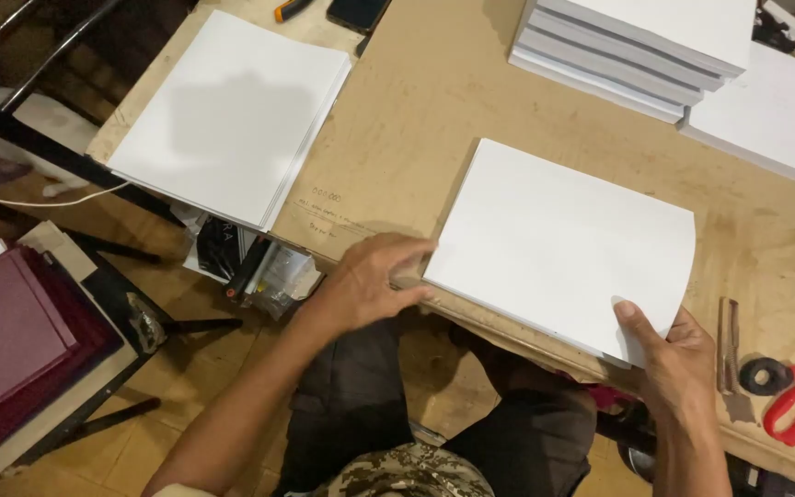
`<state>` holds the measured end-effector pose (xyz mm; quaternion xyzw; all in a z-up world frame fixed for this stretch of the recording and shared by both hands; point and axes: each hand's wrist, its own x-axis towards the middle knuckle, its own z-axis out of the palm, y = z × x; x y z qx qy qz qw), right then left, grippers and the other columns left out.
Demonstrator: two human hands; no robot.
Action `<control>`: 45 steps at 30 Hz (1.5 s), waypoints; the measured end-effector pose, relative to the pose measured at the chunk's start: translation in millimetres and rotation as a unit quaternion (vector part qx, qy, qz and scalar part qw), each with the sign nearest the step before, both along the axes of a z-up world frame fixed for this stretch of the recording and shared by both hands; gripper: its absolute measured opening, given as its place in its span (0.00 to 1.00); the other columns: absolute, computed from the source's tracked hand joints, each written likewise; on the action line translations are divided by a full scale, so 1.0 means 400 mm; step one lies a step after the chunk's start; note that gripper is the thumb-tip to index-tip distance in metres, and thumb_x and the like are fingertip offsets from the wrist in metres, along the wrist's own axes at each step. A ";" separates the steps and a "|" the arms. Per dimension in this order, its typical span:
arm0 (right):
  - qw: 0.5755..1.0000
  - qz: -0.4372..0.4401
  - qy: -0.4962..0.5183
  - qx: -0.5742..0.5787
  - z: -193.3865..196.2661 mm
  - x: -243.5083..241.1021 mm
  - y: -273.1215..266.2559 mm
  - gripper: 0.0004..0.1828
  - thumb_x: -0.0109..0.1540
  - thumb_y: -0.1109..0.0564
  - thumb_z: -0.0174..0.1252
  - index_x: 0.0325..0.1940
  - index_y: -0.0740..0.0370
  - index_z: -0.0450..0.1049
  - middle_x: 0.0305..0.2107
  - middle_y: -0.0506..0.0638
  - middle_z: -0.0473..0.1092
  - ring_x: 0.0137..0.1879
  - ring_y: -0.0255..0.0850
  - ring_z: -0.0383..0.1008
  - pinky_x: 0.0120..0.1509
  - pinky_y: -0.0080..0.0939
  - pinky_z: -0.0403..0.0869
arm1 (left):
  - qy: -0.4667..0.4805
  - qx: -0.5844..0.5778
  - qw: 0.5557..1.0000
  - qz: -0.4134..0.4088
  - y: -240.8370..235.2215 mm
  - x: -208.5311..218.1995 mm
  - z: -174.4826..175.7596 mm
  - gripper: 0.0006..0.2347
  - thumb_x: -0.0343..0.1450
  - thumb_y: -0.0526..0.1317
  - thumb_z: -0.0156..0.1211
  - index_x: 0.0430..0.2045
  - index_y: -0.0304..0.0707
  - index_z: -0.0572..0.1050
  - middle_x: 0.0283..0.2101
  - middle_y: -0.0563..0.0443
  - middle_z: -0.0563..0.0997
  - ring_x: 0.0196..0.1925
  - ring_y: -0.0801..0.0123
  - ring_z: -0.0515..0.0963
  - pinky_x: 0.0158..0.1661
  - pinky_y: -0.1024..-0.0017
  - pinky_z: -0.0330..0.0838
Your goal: Manually assembling book covers by folding paper over book blocks, trimming edges with scissors, and marking them.
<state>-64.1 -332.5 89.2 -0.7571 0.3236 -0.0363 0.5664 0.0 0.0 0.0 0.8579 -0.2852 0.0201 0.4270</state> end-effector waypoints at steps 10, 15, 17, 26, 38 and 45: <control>0.999 -0.007 0.019 -0.038 0.006 -0.004 0.011 0.19 0.61 0.51 0.66 0.55 0.57 0.76 0.48 0.46 0.77 0.48 0.38 0.73 0.47 0.37 0.69 | -0.105 -0.079 0.990 0.044 -0.030 -0.022 -0.039 0.14 0.68 0.43 0.72 0.43 0.35 0.83 0.43 0.44 0.87 0.43 0.58 0.85 0.47 0.62 0.77; 0.999 0.001 0.020 -0.043 0.029 -0.006 0.032 0.21 0.60 0.52 0.65 0.56 0.58 0.75 0.52 0.48 0.76 0.54 0.37 0.74 0.57 0.35 0.72 | -0.076 -0.075 0.993 0.052 -0.032 -0.020 -0.043 0.14 0.67 0.43 0.74 0.43 0.38 0.84 0.43 0.45 0.87 0.44 0.59 0.86 0.49 0.64 0.76; 0.999 0.000 0.024 -0.049 0.012 -0.003 0.019 0.22 0.60 0.51 0.65 0.57 0.59 0.75 0.51 0.49 0.76 0.52 0.38 0.74 0.55 0.36 0.72 | -0.073 -0.074 0.993 0.048 -0.029 -0.019 -0.037 0.12 0.67 0.43 0.73 0.41 0.39 0.84 0.43 0.46 0.87 0.45 0.60 0.86 0.50 0.65 0.76; 0.997 0.049 -0.017 -0.056 -0.087 -0.011 -0.154 0.25 0.62 0.55 0.69 0.62 0.65 0.74 0.36 0.57 0.74 0.39 0.42 0.73 0.42 0.45 0.76 | -0.046 -0.048 0.998 0.000 -0.016 -0.027 0.028 0.06 0.69 0.38 0.68 0.38 0.46 0.86 0.41 0.48 0.88 0.45 0.56 0.86 0.47 0.65 0.77; 0.999 0.039 -0.031 0.012 -0.067 -0.033 -0.129 0.17 0.59 0.57 0.70 0.50 0.59 0.77 0.25 0.42 0.71 0.27 0.30 0.68 0.31 0.32 0.70 | -0.188 0.054 0.980 0.032 -0.016 -0.046 0.027 0.07 0.66 0.36 0.74 0.35 0.36 0.86 0.41 0.48 0.88 0.46 0.63 0.87 0.53 0.58 0.79; 0.994 0.063 -0.083 -0.015 -0.096 -0.043 -0.135 0.17 0.59 0.59 0.71 0.50 0.57 0.78 0.23 0.38 0.68 0.27 0.26 0.62 0.33 0.28 0.68 | -0.195 0.050 0.978 0.048 -0.023 -0.046 0.042 0.08 0.64 0.35 0.78 0.33 0.38 0.86 0.39 0.49 0.88 0.44 0.67 0.87 0.50 0.66 0.81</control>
